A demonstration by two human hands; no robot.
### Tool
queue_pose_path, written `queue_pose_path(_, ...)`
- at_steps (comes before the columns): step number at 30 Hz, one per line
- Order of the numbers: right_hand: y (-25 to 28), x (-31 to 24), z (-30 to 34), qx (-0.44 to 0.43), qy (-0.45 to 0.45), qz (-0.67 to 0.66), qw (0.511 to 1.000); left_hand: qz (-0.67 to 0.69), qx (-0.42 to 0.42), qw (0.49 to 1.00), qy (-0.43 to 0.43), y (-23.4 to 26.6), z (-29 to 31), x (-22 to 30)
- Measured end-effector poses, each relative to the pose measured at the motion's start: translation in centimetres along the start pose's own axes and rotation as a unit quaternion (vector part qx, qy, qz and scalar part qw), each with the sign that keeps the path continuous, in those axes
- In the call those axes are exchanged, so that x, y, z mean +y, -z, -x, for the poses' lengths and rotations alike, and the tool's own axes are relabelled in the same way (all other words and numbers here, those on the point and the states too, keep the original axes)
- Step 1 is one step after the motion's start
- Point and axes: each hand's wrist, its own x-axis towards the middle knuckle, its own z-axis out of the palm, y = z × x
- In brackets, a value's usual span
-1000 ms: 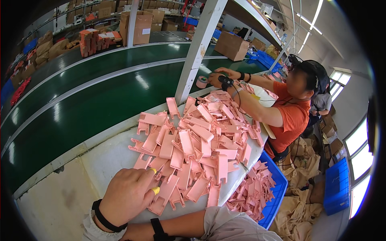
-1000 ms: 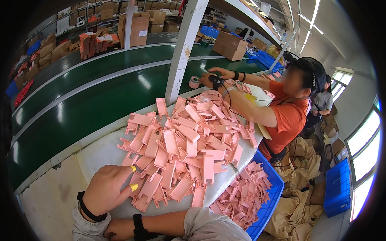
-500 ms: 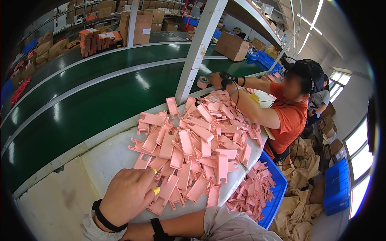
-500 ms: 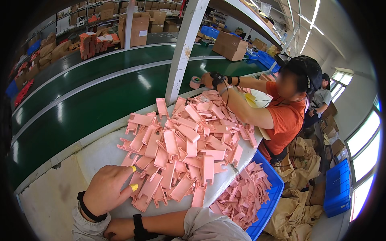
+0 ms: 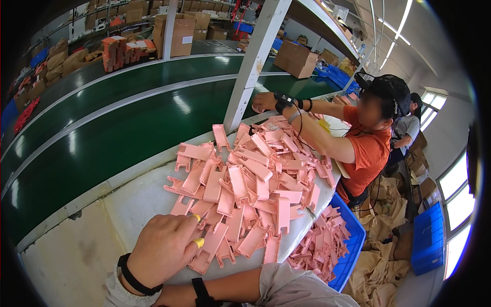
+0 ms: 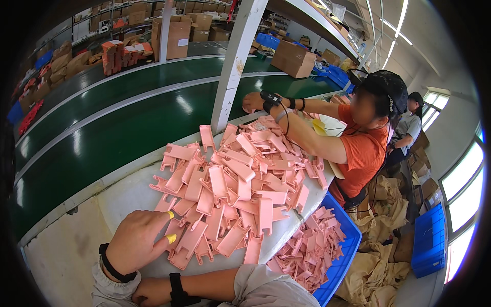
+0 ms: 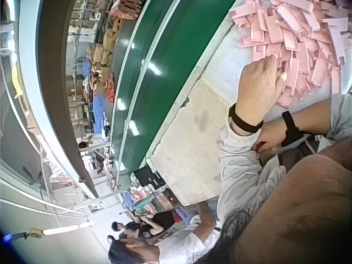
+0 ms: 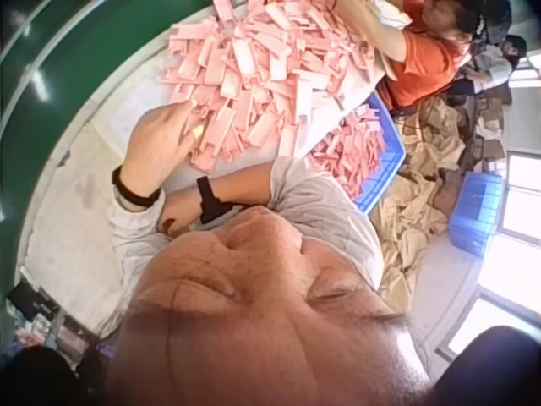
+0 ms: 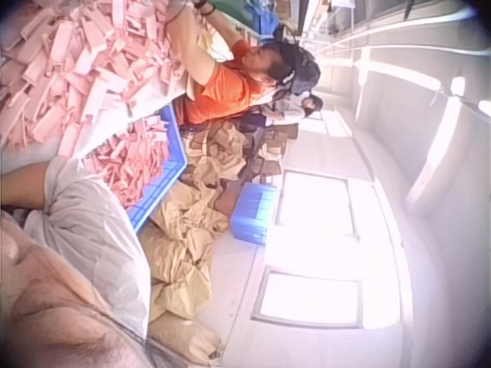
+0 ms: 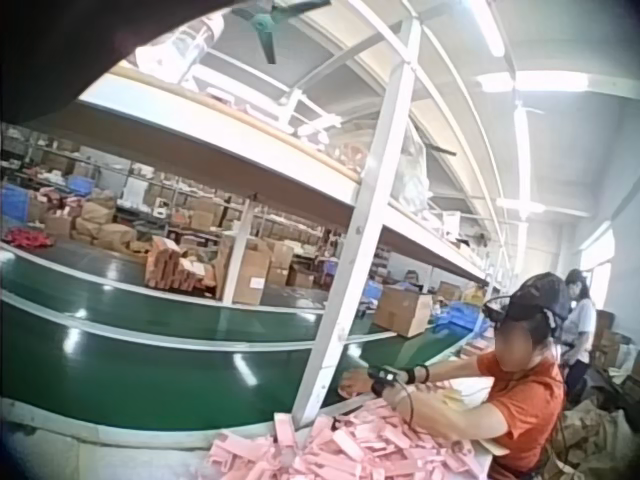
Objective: Assemble small handheld pink fans at a production line by snapping components together.
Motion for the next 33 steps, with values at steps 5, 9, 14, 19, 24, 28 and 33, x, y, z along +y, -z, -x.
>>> queue_pose_path(5,0.0,-0.1,-0.2,0.011,0.014,0.008,1.0,0.006,-0.012,1.0,0.003,0.4,0.0,0.0)
queue_pose_path(9,0.3,-0.4,-0.1,-0.002,-0.01,0.014,1.0,0.007,-0.013,1.0,0.002,0.4,-0.1,0.0)
queue_pose_path(14,0.4,-0.4,-0.1,-0.003,-0.003,0.008,1.0,0.008,-0.011,1.0,0.002,0.3,-0.1,0.1)
queue_pose_path(19,0.2,-0.3,0.0,-0.006,0.0,0.013,1.0,0.008,-0.002,1.0,0.0,0.2,0.0,0.1)
queue_pose_path(24,-0.2,0.2,0.0,0.004,-0.001,0.004,1.0,0.01,-0.001,1.0,0.002,0.1,0.0,0.1)
queue_pose_path(28,-0.1,0.1,-0.1,0.007,0.004,0.008,1.0,0.009,0.0,1.0,0.002,0.1,0.0,-0.1)
queue_pose_path(33,-0.7,1.7,-0.2,0.018,0.073,-0.06,0.995,0.008,0.005,1.0,0.0,0.1,0.0,0.0)
